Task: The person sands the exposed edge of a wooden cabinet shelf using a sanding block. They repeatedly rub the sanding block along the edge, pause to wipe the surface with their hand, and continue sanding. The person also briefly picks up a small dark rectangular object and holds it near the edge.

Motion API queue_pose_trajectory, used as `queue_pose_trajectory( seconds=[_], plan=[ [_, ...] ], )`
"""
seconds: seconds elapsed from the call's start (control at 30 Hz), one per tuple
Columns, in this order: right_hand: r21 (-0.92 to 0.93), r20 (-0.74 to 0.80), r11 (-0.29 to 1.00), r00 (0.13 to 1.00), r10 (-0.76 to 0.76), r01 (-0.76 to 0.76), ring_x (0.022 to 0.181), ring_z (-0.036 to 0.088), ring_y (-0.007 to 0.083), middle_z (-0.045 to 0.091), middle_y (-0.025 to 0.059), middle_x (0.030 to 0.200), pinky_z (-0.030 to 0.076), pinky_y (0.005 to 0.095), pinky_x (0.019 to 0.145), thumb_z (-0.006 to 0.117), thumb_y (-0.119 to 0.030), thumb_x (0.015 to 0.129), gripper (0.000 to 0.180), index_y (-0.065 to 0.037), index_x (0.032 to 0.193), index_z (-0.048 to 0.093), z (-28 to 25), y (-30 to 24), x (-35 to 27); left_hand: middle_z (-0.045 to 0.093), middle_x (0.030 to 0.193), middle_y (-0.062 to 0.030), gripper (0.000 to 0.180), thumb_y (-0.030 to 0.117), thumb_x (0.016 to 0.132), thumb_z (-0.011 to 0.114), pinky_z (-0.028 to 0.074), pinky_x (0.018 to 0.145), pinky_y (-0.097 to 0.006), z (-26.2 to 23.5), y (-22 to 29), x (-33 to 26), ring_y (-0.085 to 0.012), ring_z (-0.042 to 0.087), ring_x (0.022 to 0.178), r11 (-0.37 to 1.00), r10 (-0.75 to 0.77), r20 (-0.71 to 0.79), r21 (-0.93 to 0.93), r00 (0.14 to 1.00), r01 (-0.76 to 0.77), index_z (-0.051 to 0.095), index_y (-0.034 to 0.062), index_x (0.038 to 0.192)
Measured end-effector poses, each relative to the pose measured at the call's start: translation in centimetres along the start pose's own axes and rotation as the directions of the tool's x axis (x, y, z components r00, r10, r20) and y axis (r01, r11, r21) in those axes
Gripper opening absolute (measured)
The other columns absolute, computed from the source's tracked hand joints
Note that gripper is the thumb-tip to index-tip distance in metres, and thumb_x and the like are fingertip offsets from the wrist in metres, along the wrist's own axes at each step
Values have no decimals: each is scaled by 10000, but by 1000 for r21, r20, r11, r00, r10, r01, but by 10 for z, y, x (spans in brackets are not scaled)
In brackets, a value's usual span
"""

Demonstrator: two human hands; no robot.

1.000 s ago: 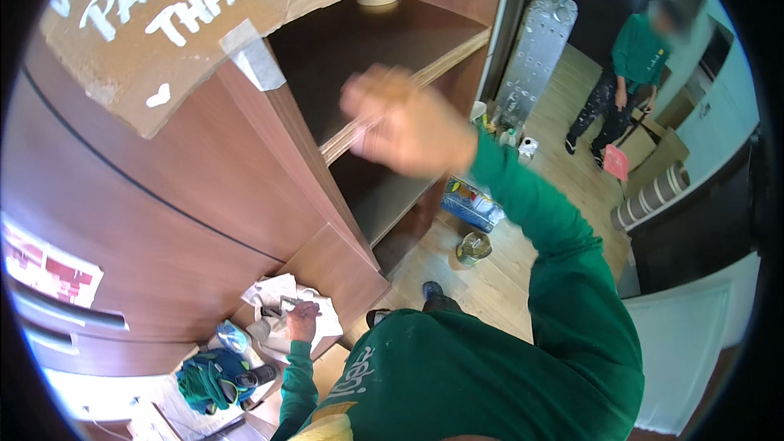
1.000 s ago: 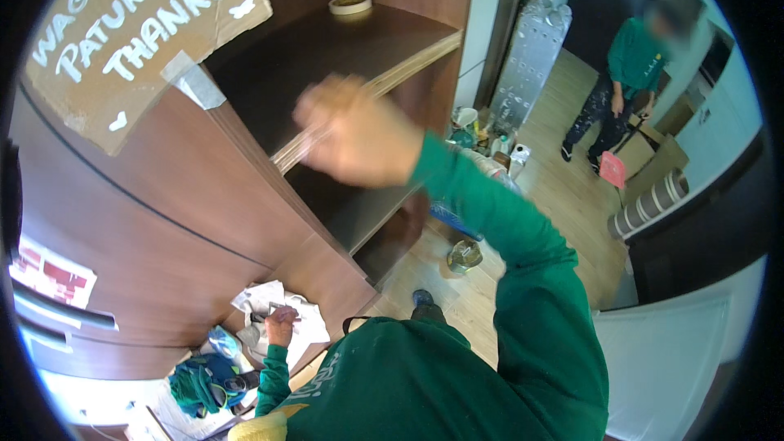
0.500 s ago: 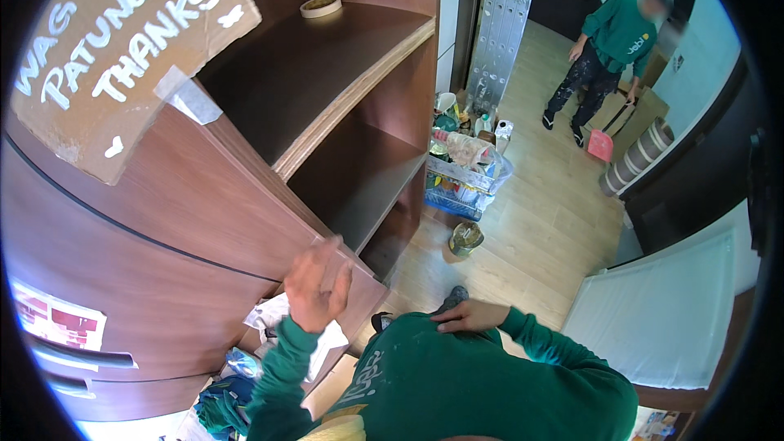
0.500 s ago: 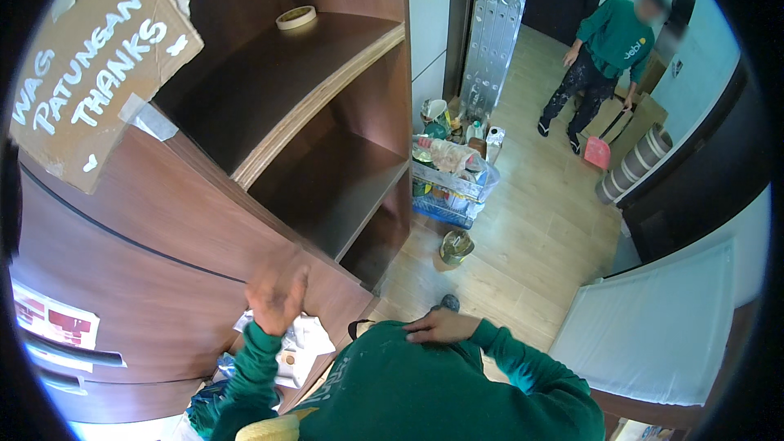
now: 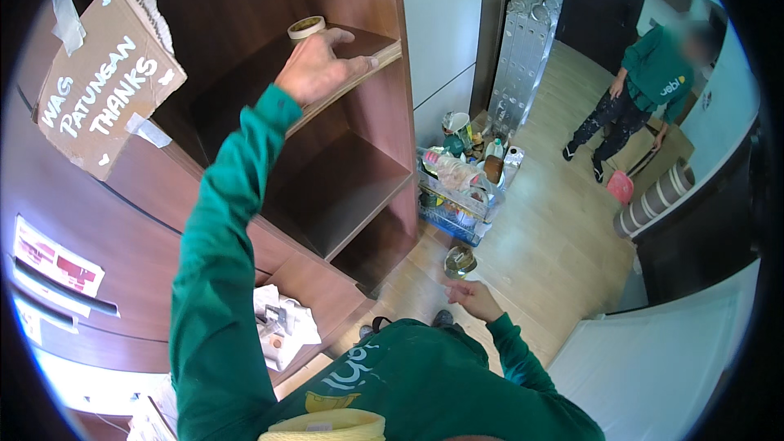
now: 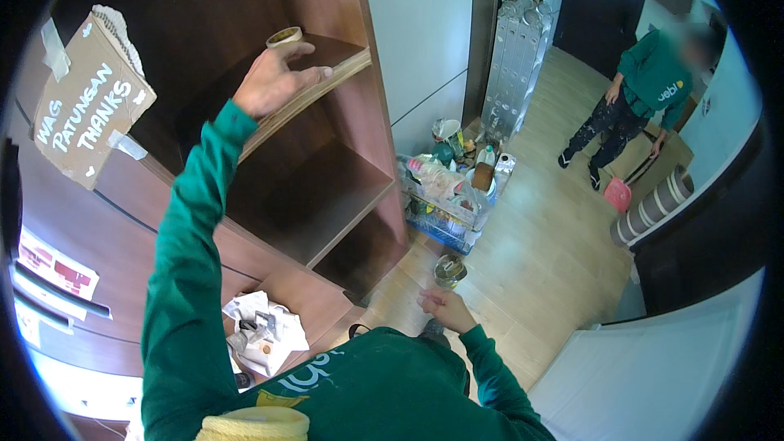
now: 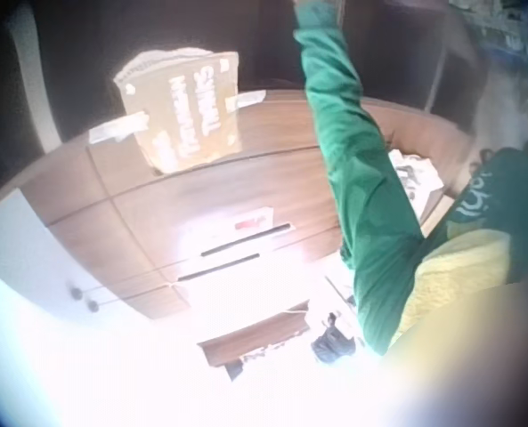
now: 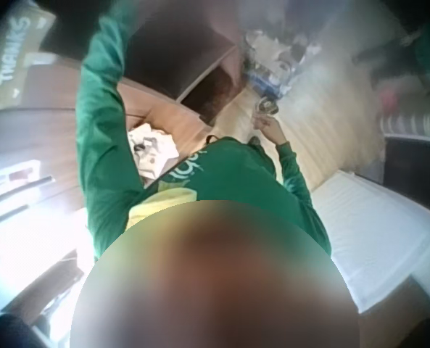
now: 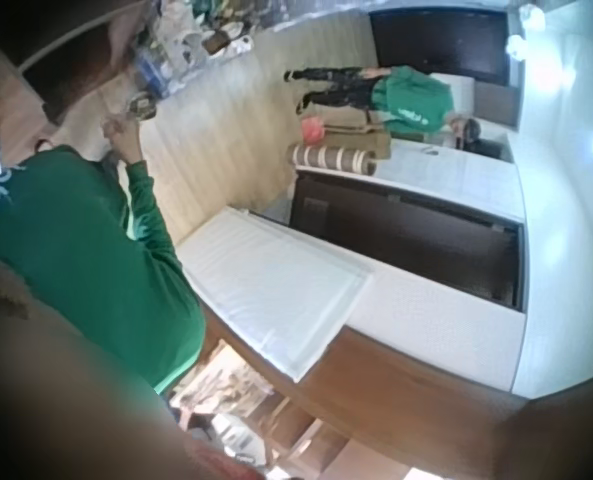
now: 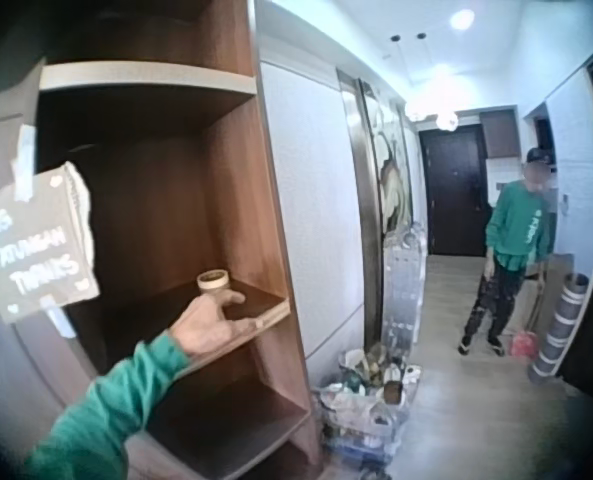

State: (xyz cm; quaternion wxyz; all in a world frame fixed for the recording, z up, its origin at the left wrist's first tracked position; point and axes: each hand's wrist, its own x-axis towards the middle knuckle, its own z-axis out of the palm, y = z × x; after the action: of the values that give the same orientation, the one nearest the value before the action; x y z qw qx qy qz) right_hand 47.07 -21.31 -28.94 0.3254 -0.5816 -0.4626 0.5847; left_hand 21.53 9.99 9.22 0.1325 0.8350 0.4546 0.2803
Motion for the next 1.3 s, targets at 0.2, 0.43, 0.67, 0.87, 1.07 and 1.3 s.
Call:
queue_pose_trajectory(
  seconds=[0.2, 0.43, 0.67, 0.87, 1.07, 1.3],
  plan=[
    [-265, -134, 964, 990, -41, 4, 932, 742, 297, 761, 189, 1056, 574, 389, 844, 698, -394, 930, 484, -2, 1213, 706, -46, 56, -17, 141, 1647, -318, 1367, 699, 623, 765, 149, 1269, -423, 26, -44, 83, -380, 120, 1562, 930, -288, 344, 322, 894, 176, 186, -79, 1585],
    [-99, -245, 990, 967, 72, -99, 857, 746, 241, 766, 188, 957, 573, 358, 802, 698, -363, 931, 464, 12, 1203, 709, -84, 107, -15, 512, 1431, -319, 981, 566, 695, 773, 376, 1159, -442, 91, 23, 61, -427, 502, 1321, 721, 321, 296, 539, 900, -435, 511, -71, 1393],
    [-103, -173, 994, 985, 12, -30, 831, 718, 201, 737, 128, 974, 582, 325, 765, 685, -267, 966, 424, 74, 1218, 670, -88, 100, 11, 570, 1402, -251, 657, 335, 826, 776, 462, 1068, -489, 121, 59, -61, -425, 571, 1256, 685, 604, 427, 152, 673, -712, 574, 25, 1369],
    [-102, -162, 995, 987, 3, -20, 808, 721, 195, 745, 138, 943, 576, 323, 759, 681, -265, 960, 424, 67, 1223, 668, -87, 92, 23, 579, 1394, -259, 611, 333, 860, 765, 453, 1088, -469, 32, -33, -63, -419, 566, 1276, 788, 281, -203, 607, 938, -104, 599, -7, 1339],
    [-58, -104, 998, 995, 9, -15, 774, 720, 182, 758, 140, 908, 569, 316, 755, 694, -257, 939, 406, 57, 1196, 686, -77, 89, 39, 701, 1226, -191, 351, 266, 906, 752, 569, 919, -394, -13, -63, -123, -363, 698, 1079, 886, 150, -303, 464, 941, 8, 730, 16, 1150],
    [-109, 129, 969, 970, -207, 221, 812, 709, 151, 752, 106, 917, 563, 306, 739, 675, -190, 963, 334, 52, 1193, 686, -64, 32, 114, 718, 1130, -155, 293, 121, 873, 733, 567, 914, -395, -29, -58, -179, -329, 703, 1049, 609, 296, -222, 793, 929, -4, 698, 7, 1140]
  ],
)
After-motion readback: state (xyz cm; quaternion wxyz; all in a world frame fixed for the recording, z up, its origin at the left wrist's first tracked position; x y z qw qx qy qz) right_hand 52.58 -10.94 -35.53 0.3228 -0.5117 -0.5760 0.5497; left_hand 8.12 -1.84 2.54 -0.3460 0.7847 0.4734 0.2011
